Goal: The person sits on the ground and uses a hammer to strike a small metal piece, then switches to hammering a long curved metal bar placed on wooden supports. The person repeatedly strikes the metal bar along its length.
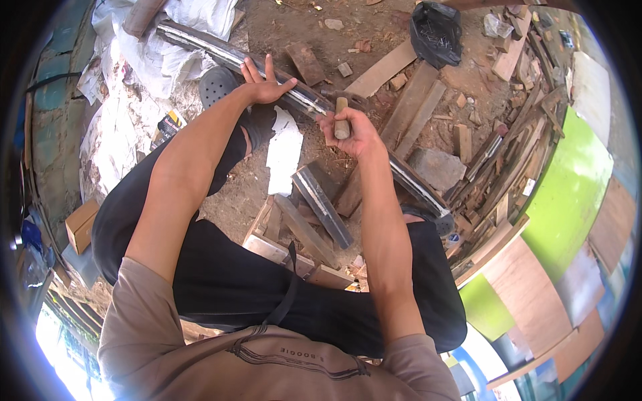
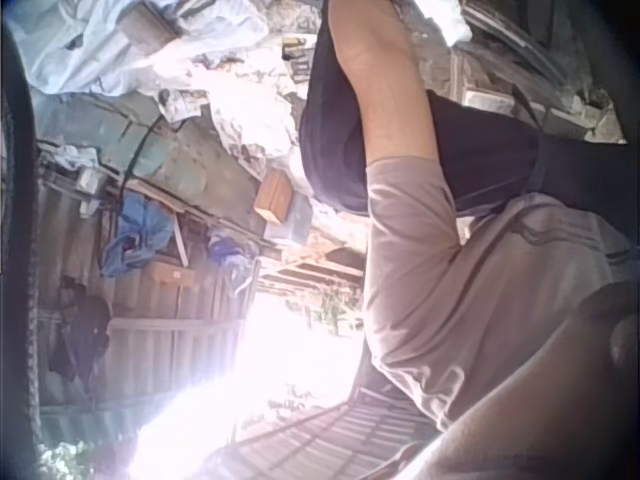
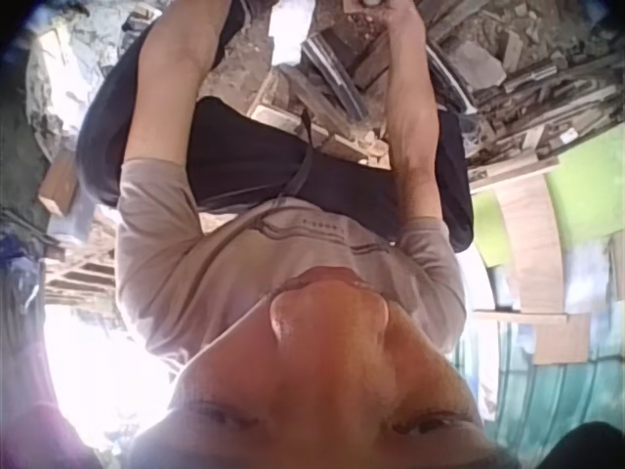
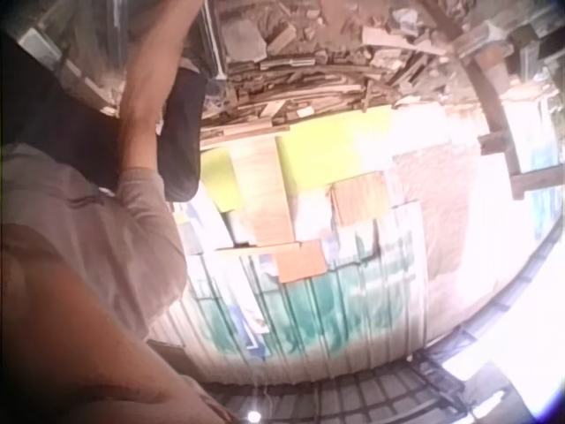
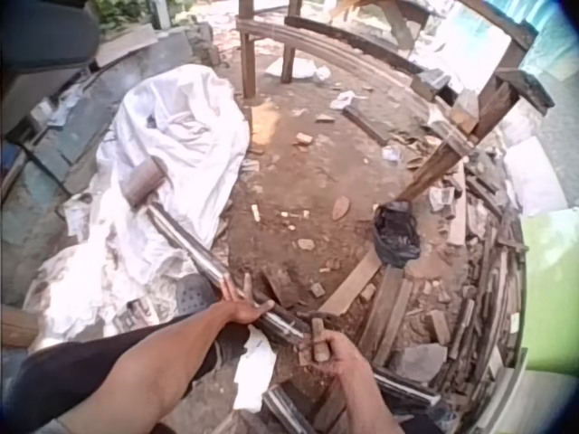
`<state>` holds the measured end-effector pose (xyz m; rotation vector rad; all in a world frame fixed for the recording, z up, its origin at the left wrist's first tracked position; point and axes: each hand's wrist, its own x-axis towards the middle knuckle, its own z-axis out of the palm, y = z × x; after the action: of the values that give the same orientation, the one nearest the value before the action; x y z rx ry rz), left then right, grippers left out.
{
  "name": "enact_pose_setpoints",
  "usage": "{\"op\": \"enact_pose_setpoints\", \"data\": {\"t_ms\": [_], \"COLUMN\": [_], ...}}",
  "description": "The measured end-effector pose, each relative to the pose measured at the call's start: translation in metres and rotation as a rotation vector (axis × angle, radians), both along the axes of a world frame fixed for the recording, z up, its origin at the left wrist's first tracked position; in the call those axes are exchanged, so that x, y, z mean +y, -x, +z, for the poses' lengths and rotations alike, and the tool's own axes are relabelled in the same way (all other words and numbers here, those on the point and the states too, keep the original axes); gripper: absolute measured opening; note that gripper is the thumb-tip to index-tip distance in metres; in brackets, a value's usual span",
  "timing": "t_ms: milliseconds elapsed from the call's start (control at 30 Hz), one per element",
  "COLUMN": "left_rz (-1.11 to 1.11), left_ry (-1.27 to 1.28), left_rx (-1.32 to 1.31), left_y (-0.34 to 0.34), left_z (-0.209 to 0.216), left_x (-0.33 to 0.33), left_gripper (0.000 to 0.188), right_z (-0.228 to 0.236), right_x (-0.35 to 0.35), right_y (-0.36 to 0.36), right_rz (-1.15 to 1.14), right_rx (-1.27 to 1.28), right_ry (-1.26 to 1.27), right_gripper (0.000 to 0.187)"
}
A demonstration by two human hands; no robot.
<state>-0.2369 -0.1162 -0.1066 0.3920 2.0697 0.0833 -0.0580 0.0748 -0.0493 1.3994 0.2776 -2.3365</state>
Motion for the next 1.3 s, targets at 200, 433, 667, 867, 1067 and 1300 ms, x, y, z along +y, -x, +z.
{"op": "enact_pose_setpoints", "data": {"t_ms": [200, 433, 667, 867, 1067, 1300], "left_rz": [-0.038, 0.020, -0.012, 0.002, 0.011, 0.005], "left_ry": [0.002, 0.025, 0.017, 0.039, 0.098, 0.112], "left_rx": [0.008, 0.023, 0.027, 0.000, 0.046, 0.052], "left_y": [0.001, 0.000, 0.001, 0.004, 0.000, 0.001], "left_z": [-0.003, -0.002, -0.002, 0.006, -0.006, -0.005], "left_x": [0.007, 0.001, 0.005, 0.004, 0.008, 0.006], "left_gripper": [0.120, 0.117, 0.120, 0.120, 0.115, 0.116], "right_z": [-0.044, 0.019, 0.027, 0.048, 0.025, 0.042], "right_x": [0.022, -0.036, -0.052, -0.042, -0.051, -0.058], "right_y": [0.020, -0.026, -0.048, -0.047, -0.060, -0.060], "right_rz": [0.017, 0.336, 0.589, 0.461, 0.728, 0.360], "right_rx": [-0.185, 0.065, 0.076, 0.061, 0.042, 0.063], "right_ry": [-0.038, -1.014, -1.092, -1.126, -1.096, -1.101], "right_gripper": [0.032, 0.033, 0.032, 0.029, 0.028, 0.023]}}
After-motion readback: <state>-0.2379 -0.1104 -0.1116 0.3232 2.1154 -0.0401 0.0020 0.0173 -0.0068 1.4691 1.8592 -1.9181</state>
